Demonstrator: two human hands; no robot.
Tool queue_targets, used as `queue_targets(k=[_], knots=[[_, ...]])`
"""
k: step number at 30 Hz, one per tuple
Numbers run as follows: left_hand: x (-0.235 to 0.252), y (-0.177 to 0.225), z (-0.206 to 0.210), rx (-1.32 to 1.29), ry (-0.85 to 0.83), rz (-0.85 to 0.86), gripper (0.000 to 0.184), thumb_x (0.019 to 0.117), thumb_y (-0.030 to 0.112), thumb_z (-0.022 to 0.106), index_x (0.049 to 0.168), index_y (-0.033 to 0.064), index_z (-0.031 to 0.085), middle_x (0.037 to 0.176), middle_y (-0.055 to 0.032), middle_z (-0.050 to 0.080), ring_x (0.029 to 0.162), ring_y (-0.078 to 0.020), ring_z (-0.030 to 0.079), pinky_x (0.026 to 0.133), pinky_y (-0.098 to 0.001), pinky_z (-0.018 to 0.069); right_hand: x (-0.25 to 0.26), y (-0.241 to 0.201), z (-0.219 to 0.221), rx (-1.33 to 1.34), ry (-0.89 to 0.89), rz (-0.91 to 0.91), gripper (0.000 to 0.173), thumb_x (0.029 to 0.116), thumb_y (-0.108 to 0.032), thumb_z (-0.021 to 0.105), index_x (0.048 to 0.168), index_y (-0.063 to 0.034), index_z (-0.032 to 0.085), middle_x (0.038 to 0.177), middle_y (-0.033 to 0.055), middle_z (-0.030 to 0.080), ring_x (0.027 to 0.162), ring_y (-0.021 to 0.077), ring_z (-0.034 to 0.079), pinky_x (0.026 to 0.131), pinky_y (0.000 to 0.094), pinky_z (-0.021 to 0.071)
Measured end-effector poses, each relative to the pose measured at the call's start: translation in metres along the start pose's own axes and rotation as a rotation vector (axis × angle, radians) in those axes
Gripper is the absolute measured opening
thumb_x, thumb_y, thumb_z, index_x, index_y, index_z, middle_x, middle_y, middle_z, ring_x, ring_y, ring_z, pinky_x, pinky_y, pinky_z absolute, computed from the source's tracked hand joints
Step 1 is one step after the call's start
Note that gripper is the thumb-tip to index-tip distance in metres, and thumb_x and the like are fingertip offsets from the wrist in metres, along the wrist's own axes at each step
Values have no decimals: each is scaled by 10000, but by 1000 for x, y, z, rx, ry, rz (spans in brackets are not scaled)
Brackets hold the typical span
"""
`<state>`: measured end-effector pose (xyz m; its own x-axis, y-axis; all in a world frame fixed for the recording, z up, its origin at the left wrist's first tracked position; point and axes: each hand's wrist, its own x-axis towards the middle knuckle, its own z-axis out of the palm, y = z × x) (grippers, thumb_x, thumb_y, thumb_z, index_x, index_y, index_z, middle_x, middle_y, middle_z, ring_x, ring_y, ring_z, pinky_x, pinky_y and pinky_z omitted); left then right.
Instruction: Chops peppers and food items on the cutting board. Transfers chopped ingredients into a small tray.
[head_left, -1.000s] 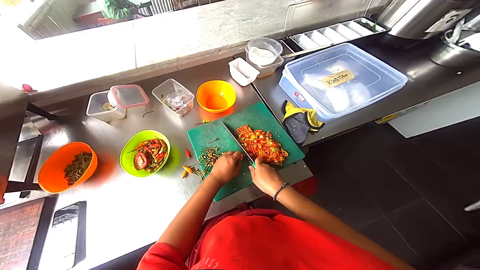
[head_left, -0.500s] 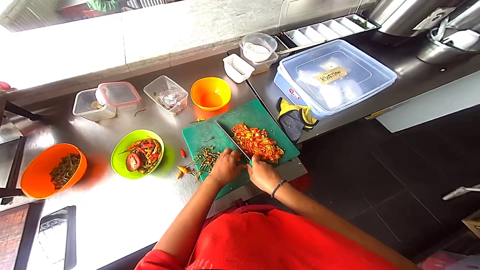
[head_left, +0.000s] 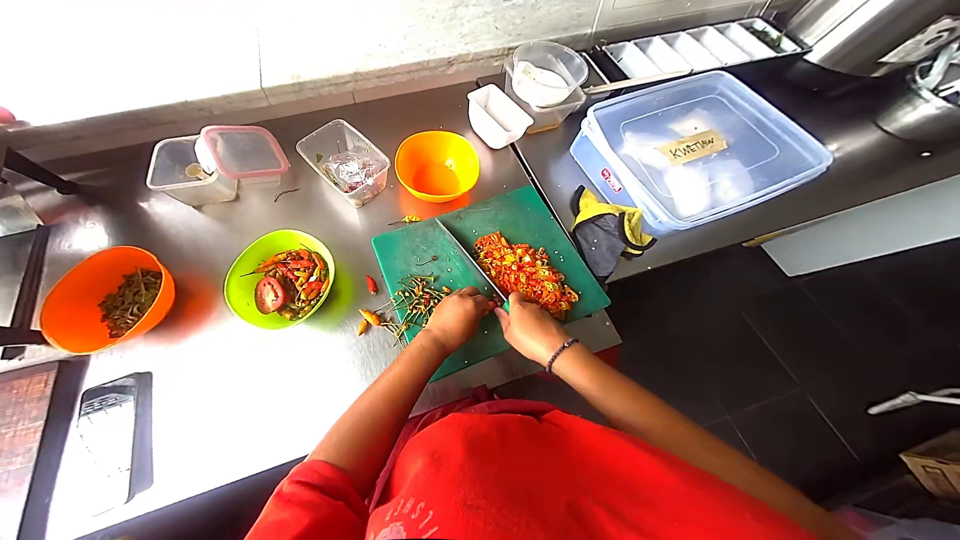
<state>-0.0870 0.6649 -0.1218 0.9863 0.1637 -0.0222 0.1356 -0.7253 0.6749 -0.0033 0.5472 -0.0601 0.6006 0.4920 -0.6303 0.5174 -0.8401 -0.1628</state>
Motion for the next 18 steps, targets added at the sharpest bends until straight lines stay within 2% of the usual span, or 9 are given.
queue_targets(k=[3,6,10,14,18], knots=[[1,-2,0,2,28,0,190,1011,55,602,1007,-74,741,1086,-232,720,1098,-371,688,1003,-474,522,-14,-2,-7,-10,-34,22,443,1123,-342,405,1350,33,467,1133,236,679,1123,373,687,956,505,544],[2,-3,2,-6,47,8,179,1004,38,601,975,-78,734,1060,-235,725,1084,-377,696,988,-481,532,-3,-1,8,19,-4,30,443,1122,-331,409,1358,39,462,1129,241,687,1113,381,696,952,513,547],[1,-1,-1,-9,12,-16,172,998,49,619,1013,-71,742,1086,-235,726,1108,-373,690,1011,-474,519,-8,-2,-10,26,-32,18,448,1118,-340,425,1345,43,474,1153,253,671,1123,388,683,956,519,542],[2,-1,0,-34,39,-10,171,1000,41,612,1010,-65,746,1081,-233,730,1100,-375,695,1010,-476,521,-2,0,9,66,12,40,447,1119,-340,422,1349,40,477,1125,243,686,1108,384,694,945,517,547],[-1,-1,2,-15,52,-14,186,1010,40,590,1027,-63,745,1094,-233,729,1111,-376,692,1017,-477,520,-9,-1,-2,68,-29,28,445,1119,-335,426,1346,44,475,1136,247,675,1113,387,687,950,517,545]])
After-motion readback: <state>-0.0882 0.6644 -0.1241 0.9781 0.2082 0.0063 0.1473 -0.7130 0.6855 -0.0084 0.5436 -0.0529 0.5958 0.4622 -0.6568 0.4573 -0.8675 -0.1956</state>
